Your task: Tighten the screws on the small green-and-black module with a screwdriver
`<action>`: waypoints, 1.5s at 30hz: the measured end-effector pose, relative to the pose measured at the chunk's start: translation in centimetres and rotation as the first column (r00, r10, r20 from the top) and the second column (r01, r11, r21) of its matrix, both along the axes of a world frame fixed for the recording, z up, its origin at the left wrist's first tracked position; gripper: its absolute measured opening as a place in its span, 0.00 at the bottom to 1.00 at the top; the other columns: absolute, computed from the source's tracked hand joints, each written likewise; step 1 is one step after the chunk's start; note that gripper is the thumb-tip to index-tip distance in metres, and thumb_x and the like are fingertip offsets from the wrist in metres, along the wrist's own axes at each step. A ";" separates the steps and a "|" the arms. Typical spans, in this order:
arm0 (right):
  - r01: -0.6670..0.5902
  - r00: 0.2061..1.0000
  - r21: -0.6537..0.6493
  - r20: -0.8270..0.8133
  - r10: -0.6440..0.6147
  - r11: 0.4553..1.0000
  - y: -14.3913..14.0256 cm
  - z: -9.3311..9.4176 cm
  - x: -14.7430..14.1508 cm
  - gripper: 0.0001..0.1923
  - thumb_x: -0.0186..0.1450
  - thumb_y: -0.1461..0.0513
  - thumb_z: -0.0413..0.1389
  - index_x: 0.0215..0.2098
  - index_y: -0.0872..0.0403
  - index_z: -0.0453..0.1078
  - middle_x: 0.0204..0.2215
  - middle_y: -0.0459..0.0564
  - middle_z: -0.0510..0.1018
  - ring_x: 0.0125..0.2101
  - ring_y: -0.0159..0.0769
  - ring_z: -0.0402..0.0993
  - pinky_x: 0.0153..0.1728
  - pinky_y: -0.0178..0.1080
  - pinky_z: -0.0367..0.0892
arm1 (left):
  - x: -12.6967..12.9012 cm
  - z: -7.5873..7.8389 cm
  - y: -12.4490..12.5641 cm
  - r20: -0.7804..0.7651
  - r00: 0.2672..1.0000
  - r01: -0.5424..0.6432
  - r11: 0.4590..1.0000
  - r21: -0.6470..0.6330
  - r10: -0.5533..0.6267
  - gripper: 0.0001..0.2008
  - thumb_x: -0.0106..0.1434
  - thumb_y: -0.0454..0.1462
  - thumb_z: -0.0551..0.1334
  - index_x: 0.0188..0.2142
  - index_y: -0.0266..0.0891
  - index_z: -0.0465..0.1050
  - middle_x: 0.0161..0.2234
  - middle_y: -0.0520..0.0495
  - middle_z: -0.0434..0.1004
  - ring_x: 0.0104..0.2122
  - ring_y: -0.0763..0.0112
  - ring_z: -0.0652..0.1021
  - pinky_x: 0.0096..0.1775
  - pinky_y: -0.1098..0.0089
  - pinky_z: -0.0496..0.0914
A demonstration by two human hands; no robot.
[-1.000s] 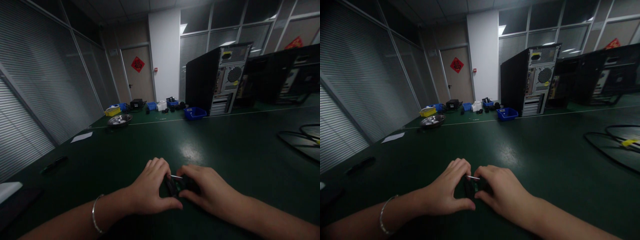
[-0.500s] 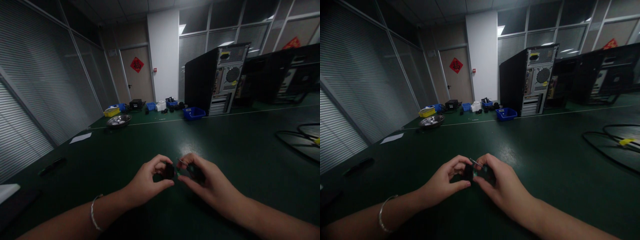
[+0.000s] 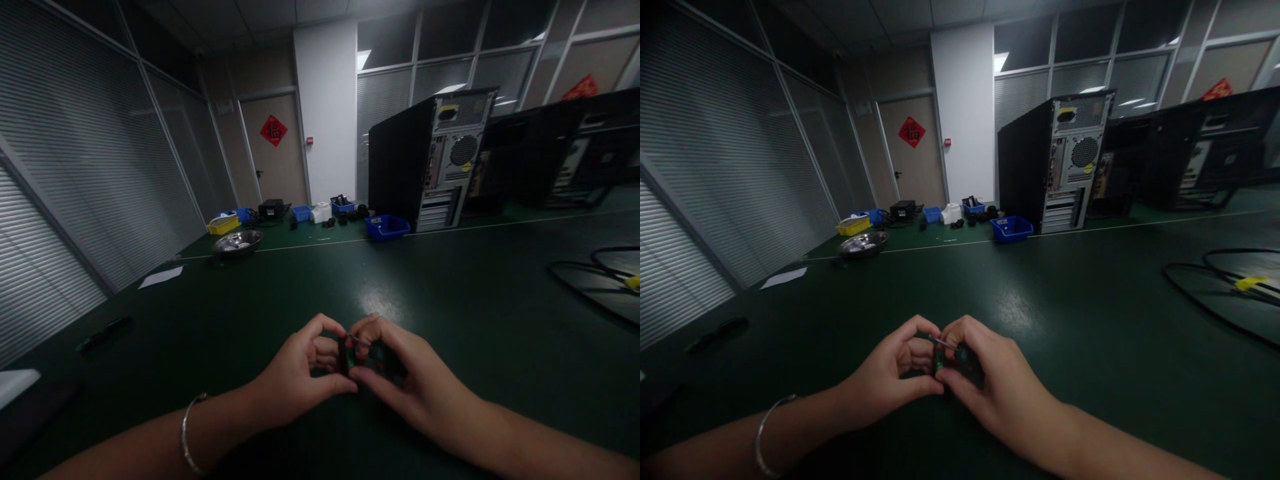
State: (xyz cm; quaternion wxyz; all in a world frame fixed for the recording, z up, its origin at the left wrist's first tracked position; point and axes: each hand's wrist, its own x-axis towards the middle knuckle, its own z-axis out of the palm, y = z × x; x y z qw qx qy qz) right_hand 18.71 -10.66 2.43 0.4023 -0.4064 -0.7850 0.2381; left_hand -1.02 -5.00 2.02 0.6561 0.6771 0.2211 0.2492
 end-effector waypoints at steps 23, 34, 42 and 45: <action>0.028 0.947 0.158 0.312 -0.077 0.987 -0.3 0.4 -0.5 0.10 0.66 0.69 0.51 0.42 0.49 0.60 0.39 0.47 0.73 0.36 0.36 0.72 0.34 0.38 0.68 | 0.2 0.5 -0.4 0.029 0.998 -0.063 0.998 0.020 0.062 0.10 0.64 0.34 0.61 0.42 0.36 0.61 0.36 0.47 0.75 0.37 0.70 0.78 0.40 0.67 0.70; 0.040 0.988 0.107 0.143 -0.055 0.993 -0.3 0.5 -0.1 0.05 0.66 0.67 0.52 0.40 0.51 0.63 0.38 0.48 0.72 0.37 0.35 0.71 0.37 0.39 0.68 | 0.2 0.7 -0.4 0.050 0.994 -0.100 0.995 -0.009 0.101 0.09 0.62 0.30 0.62 0.39 0.36 0.61 0.34 0.46 0.77 0.34 0.74 0.77 0.37 0.71 0.68; 0.036 0.989 0.063 0.138 -0.044 0.997 -0.4 1.2 0.1 0.04 0.67 0.66 0.50 0.41 0.52 0.64 0.38 0.50 0.73 0.37 0.35 0.72 0.37 0.39 0.67 | 0.1 0.1 0.5 0.146 0.984 -0.091 0.995 -0.049 0.097 0.10 0.62 0.34 0.63 0.38 0.36 0.61 0.37 0.43 0.79 0.33 0.70 0.79 0.39 0.66 0.71; 0.083 0.987 0.036 0.132 -0.087 0.996 -0.4 1.4 0.3 0.05 0.69 0.64 0.48 0.42 0.52 0.63 0.36 0.50 0.74 0.33 0.35 0.72 0.34 0.38 0.67 | 0.1 0.1 0.9 0.130 0.981 -0.135 0.988 -0.070 0.144 0.11 0.62 0.35 0.63 0.39 0.37 0.62 0.38 0.42 0.79 0.34 0.67 0.80 0.39 0.64 0.71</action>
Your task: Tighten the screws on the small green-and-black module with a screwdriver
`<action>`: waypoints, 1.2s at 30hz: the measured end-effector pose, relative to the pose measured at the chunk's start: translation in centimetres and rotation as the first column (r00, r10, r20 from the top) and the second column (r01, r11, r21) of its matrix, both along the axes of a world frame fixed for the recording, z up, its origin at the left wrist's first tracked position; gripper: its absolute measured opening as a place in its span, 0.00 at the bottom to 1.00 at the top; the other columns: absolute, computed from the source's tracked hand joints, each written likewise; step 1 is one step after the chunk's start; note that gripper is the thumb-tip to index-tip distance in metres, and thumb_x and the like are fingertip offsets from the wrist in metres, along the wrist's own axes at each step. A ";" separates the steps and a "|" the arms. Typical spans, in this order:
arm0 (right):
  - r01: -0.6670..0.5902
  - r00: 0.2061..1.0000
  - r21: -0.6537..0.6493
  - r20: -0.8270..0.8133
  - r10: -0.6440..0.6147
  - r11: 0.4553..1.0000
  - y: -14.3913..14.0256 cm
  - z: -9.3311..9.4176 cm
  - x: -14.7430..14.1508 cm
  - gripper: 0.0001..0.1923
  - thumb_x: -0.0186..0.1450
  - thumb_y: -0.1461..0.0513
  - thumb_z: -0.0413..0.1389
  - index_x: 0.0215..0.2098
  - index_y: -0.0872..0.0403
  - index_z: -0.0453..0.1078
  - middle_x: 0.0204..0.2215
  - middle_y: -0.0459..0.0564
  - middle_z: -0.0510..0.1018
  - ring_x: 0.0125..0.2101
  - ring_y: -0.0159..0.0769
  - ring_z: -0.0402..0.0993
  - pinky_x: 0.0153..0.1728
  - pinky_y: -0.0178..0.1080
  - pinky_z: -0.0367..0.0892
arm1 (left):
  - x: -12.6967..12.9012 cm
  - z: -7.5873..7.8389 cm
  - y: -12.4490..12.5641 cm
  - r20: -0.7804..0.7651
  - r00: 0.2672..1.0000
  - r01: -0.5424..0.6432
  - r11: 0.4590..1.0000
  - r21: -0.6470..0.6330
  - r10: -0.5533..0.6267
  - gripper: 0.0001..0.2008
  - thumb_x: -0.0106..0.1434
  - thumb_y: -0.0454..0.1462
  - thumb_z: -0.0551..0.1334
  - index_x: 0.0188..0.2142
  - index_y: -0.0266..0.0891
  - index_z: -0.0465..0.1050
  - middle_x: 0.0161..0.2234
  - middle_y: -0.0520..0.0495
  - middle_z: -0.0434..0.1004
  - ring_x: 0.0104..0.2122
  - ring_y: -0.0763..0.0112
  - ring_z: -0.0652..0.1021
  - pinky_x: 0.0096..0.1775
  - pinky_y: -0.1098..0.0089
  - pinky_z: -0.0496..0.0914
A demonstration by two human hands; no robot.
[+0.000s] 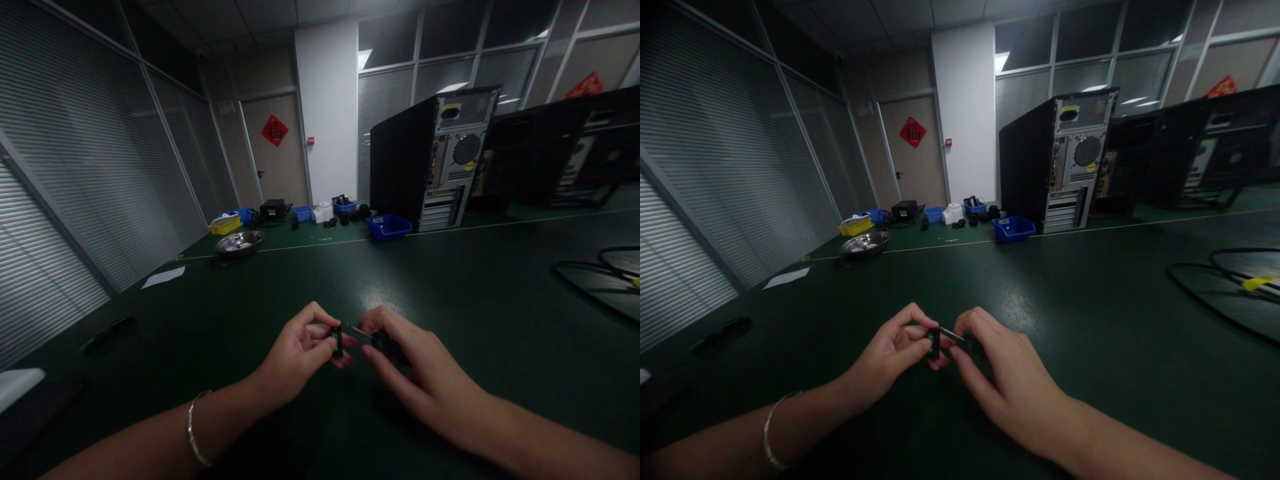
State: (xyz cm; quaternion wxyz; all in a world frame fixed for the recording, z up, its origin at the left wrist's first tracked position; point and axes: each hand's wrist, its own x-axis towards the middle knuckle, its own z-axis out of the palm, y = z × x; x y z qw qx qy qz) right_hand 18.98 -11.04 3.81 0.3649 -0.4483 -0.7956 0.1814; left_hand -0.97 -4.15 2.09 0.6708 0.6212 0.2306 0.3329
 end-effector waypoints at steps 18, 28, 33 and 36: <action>0.008 0.995 -0.001 0.102 -0.008 1.000 0.8 -0.2 0.5 0.16 0.69 0.66 0.49 0.53 0.49 0.67 0.45 0.51 0.73 0.39 0.36 0.74 0.40 0.39 0.70 | -0.3 0.0 0.4 -0.151 0.978 -0.109 0.973 0.204 0.141 0.11 0.61 0.32 0.63 0.44 0.40 0.75 0.43 0.47 0.70 0.42 0.67 0.73 0.45 0.65 0.69; -0.002 0.994 -0.018 0.106 0.004 1.000 0.6 -0.2 0.4 0.15 0.68 0.66 0.49 0.51 0.48 0.69 0.43 0.50 0.73 0.37 0.35 0.74 0.38 0.38 0.70 | -0.2 0.5 0.0 -0.183 0.971 -0.118 0.977 0.179 0.151 0.10 0.57 0.32 0.67 0.40 0.38 0.74 0.39 0.48 0.76 0.43 0.65 0.76 0.49 0.62 0.69; -0.017 0.994 -0.015 0.103 0.019 1.000 0.6 -0.2 0.4 0.16 0.68 0.66 0.49 0.51 0.48 0.69 0.43 0.50 0.73 0.38 0.35 0.74 0.38 0.38 0.70 | -0.4 0.4 0.1 -0.177 0.975 -0.106 0.979 0.172 0.136 0.09 0.59 0.35 0.67 0.41 0.38 0.76 0.39 0.47 0.78 0.42 0.66 0.77 0.47 0.64 0.70; -0.027 0.995 0.001 0.093 0.026 1.000 0.6 -0.3 0.4 0.15 0.68 0.67 0.49 0.50 0.49 0.69 0.42 0.50 0.74 0.37 0.35 0.74 0.39 0.38 0.70 | -0.3 0.3 0.2 -0.163 0.976 -0.125 0.983 0.133 0.146 0.09 0.57 0.35 0.68 0.39 0.37 0.76 0.38 0.47 0.79 0.41 0.67 0.78 0.46 0.64 0.70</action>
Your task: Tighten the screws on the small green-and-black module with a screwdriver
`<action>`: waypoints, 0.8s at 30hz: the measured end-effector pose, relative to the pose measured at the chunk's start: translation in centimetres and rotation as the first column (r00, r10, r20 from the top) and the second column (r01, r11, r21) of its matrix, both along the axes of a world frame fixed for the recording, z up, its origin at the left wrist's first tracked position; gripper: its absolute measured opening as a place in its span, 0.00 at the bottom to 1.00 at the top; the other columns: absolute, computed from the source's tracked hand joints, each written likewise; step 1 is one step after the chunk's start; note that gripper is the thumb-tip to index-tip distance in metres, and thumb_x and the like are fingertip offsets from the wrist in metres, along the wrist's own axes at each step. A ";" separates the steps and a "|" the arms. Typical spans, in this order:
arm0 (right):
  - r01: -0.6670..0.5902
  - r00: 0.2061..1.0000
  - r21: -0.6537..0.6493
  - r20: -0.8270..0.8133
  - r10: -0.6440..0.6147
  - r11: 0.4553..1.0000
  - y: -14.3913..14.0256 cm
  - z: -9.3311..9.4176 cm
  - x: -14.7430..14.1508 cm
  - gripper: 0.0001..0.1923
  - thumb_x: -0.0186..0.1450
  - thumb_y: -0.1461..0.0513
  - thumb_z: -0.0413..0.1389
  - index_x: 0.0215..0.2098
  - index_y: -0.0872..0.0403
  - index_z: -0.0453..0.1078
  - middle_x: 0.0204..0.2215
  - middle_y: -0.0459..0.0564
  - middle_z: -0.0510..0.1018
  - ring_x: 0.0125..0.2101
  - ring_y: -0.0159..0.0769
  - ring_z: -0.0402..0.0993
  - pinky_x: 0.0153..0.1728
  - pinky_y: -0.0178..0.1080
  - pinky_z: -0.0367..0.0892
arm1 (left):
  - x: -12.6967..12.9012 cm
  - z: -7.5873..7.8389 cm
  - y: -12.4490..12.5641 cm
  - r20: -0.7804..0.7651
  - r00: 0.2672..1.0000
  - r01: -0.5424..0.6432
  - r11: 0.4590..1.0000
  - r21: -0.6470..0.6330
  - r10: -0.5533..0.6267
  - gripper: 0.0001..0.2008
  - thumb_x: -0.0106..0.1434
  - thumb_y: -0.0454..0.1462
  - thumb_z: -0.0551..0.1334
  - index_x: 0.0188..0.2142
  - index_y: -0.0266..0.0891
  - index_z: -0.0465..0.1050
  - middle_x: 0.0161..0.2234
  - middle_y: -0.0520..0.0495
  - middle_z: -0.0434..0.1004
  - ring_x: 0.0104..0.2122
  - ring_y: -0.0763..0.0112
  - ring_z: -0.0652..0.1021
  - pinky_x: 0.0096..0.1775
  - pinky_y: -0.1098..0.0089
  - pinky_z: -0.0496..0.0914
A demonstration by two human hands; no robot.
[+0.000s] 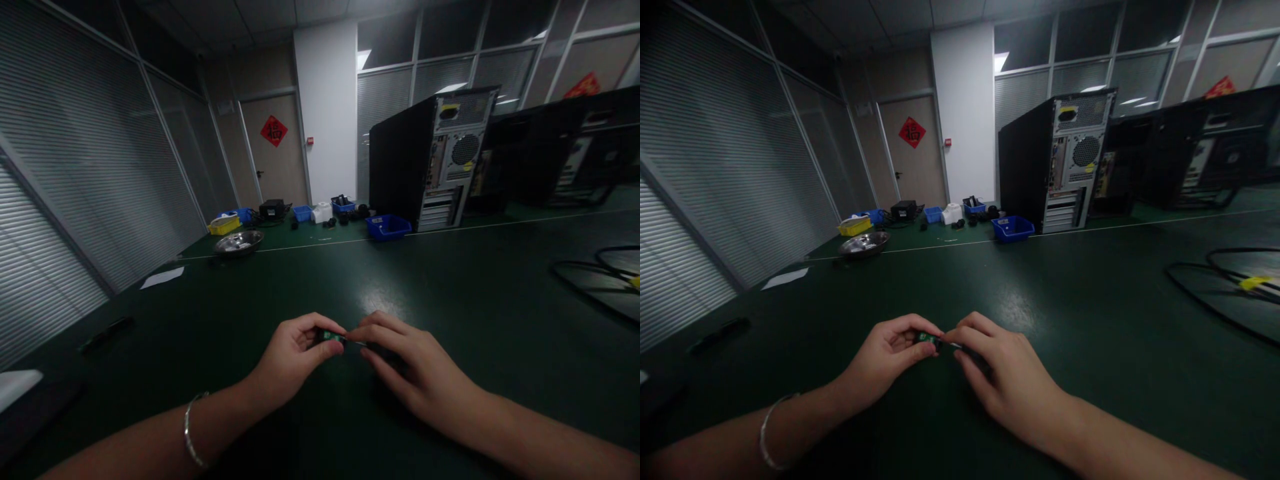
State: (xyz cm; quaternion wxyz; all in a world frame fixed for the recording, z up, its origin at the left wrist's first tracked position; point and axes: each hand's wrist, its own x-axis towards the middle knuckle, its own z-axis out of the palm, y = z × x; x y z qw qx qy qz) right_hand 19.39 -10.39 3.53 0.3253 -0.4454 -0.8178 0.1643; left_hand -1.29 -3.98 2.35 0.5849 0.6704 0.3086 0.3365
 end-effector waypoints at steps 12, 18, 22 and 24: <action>-0.031 0.996 0.011 -0.086 0.032 0.999 -0.2 0.0 -0.2 0.12 0.69 0.67 0.49 0.47 0.51 0.70 0.40 0.50 0.75 0.39 0.35 0.74 0.39 0.37 0.70 | 0.4 0.3 -0.1 0.138 0.990 0.009 0.989 -0.148 0.011 0.09 0.56 0.33 0.69 0.37 0.34 0.76 0.36 0.46 0.81 0.35 0.71 0.78 0.43 0.68 0.72; -0.043 0.994 0.012 -0.105 0.044 0.999 -0.2 -0.3 -0.2 0.13 0.69 0.67 0.49 0.48 0.50 0.70 0.41 0.50 0.75 0.40 0.35 0.74 0.40 0.37 0.70 | 0.4 0.0 -0.1 0.185 0.983 0.059 0.977 -0.206 -0.020 0.09 0.57 0.34 0.69 0.38 0.34 0.76 0.38 0.44 0.80 0.36 0.70 0.78 0.43 0.67 0.70; -0.033 0.995 -0.001 -0.091 0.033 0.999 -0.1 -0.4 -0.2 0.14 0.69 0.66 0.49 0.50 0.50 0.69 0.42 0.49 0.75 0.40 0.35 0.74 0.41 0.38 0.70 | 0.4 0.2 -0.1 0.179 0.984 0.030 0.974 -0.223 0.010 0.09 0.57 0.34 0.69 0.38 0.34 0.76 0.36 0.46 0.79 0.34 0.72 0.77 0.42 0.68 0.69; -0.004 0.996 -0.004 -0.092 0.004 1.000 -0.1 -0.4 -0.2 0.15 0.69 0.66 0.50 0.52 0.50 0.68 0.43 0.49 0.75 0.41 0.35 0.74 0.42 0.38 0.70 | 0.4 0.3 -0.1 0.168 0.984 -0.015 0.977 -0.213 0.052 0.09 0.57 0.34 0.68 0.38 0.35 0.76 0.37 0.47 0.78 0.35 0.73 0.76 0.41 0.69 0.68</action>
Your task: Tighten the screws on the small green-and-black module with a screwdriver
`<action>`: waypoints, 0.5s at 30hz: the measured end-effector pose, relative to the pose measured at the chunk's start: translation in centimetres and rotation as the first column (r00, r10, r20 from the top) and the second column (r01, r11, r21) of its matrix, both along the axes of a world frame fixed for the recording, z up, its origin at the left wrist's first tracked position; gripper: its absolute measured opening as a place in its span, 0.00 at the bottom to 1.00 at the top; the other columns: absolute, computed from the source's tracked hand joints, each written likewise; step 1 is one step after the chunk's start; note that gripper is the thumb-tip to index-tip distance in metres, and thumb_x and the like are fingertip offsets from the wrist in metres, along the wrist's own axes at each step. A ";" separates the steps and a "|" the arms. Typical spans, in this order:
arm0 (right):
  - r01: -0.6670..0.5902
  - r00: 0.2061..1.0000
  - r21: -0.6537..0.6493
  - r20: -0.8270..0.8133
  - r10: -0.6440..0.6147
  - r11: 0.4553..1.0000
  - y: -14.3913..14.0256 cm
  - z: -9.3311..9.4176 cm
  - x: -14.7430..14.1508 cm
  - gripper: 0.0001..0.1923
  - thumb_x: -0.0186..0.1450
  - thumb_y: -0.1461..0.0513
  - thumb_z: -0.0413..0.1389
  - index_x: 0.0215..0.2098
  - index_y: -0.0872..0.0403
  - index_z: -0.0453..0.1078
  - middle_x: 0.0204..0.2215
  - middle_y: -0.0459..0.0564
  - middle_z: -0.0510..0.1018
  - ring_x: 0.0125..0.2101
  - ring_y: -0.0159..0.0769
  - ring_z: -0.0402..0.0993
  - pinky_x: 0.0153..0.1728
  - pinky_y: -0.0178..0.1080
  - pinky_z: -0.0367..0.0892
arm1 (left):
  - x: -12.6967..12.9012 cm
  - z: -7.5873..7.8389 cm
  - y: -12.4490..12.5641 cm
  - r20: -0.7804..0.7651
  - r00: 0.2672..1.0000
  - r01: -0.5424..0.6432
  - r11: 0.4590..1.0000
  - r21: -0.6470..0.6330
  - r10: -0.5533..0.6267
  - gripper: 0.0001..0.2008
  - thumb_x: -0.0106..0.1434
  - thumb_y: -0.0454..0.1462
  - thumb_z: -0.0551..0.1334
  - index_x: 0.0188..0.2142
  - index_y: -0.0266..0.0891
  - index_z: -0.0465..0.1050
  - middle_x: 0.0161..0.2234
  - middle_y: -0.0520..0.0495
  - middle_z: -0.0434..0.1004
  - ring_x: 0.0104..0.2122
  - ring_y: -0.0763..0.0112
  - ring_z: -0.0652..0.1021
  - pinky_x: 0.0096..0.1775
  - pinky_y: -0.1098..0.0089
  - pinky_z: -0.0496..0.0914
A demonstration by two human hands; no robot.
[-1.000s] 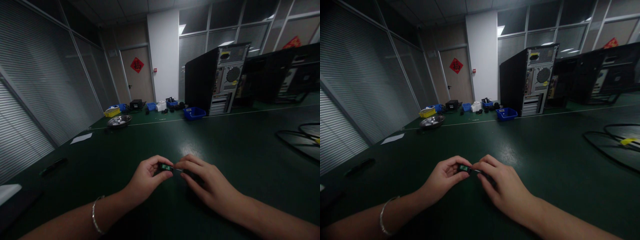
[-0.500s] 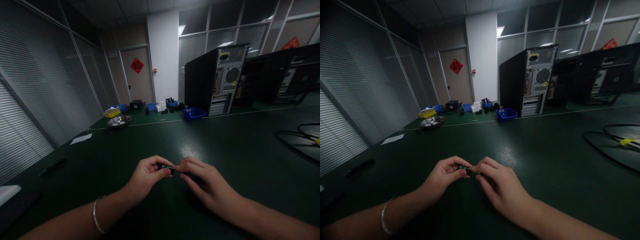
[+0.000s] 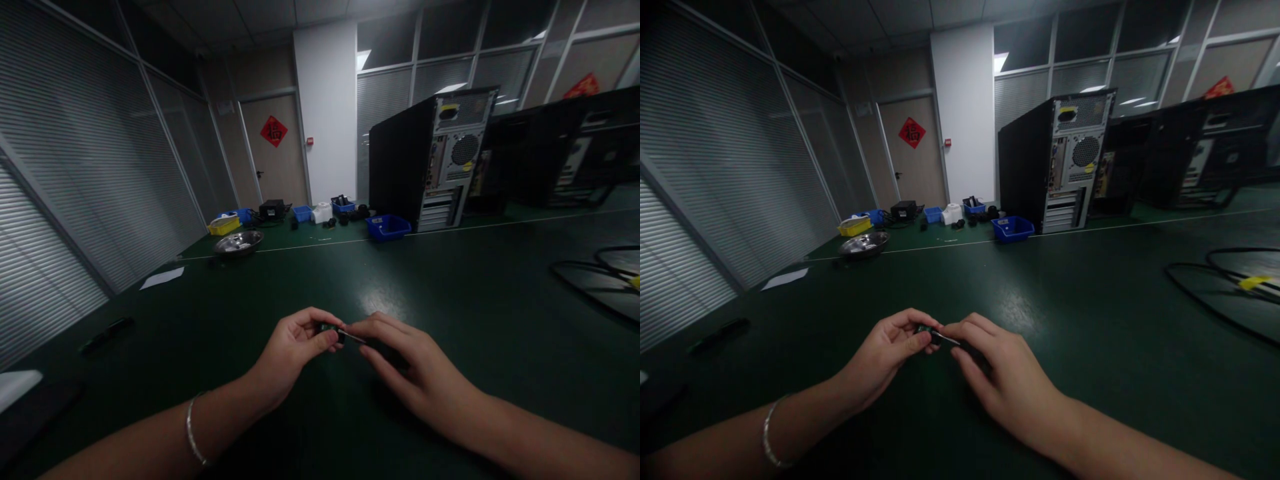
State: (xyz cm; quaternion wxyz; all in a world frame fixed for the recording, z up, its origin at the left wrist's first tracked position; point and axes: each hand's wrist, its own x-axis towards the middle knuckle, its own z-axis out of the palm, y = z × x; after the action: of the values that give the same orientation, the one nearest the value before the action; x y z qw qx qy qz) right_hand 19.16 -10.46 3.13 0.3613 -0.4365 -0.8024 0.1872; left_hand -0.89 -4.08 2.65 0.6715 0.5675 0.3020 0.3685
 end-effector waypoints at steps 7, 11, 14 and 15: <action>-0.015 1.000 -0.052 -0.002 0.015 0.999 -0.5 0.4 -0.2 0.14 0.69 0.63 0.51 0.51 0.53 0.69 0.43 0.51 0.78 0.41 0.35 0.76 0.42 0.37 0.72 | 0.1 -0.1 0.1 -0.040 0.995 -0.091 0.996 -0.018 0.090 0.09 0.56 0.33 0.69 0.38 0.36 0.76 0.31 0.51 0.76 0.30 0.77 0.73 0.36 0.73 0.67; -0.002 1.000 -0.063 -0.004 0.002 0.998 -0.4 0.3 -0.2 0.15 0.69 0.63 0.51 0.53 0.54 0.70 0.46 0.52 0.79 0.45 0.35 0.76 0.46 0.36 0.71 | 0.1 -0.2 0.1 -0.001 0.998 -0.056 0.998 -0.011 0.056 0.08 0.61 0.37 0.64 0.38 0.34 0.77 0.37 0.46 0.77 0.36 0.72 0.75 0.43 0.69 0.68; 0.010 1.000 -0.059 -0.006 -0.010 0.998 -0.2 0.2 -0.2 0.16 0.69 0.63 0.51 0.53 0.55 0.70 0.47 0.54 0.79 0.45 0.35 0.76 0.46 0.35 0.71 | 0.1 -0.1 0.2 0.001 0.999 -0.032 0.998 -0.045 0.032 0.08 0.62 0.36 0.63 0.39 0.34 0.76 0.40 0.44 0.78 0.39 0.69 0.76 0.46 0.65 0.68; 0.012 1.000 -0.056 -0.004 -0.013 0.998 -0.2 0.2 -0.2 0.16 0.69 0.63 0.51 0.54 0.56 0.70 0.47 0.54 0.79 0.45 0.35 0.76 0.46 0.35 0.71 | 0.1 0.0 0.2 -0.003 1.000 -0.029 0.999 -0.046 0.029 0.08 0.62 0.36 0.64 0.40 0.35 0.75 0.41 0.44 0.78 0.40 0.68 0.76 0.47 0.65 0.68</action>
State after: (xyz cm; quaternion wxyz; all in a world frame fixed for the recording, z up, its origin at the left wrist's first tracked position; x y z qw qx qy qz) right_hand 19.00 -10.65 3.33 0.3517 -0.4511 -0.7934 0.2081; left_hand -0.83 -3.84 2.62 0.6787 0.5480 0.3192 0.3703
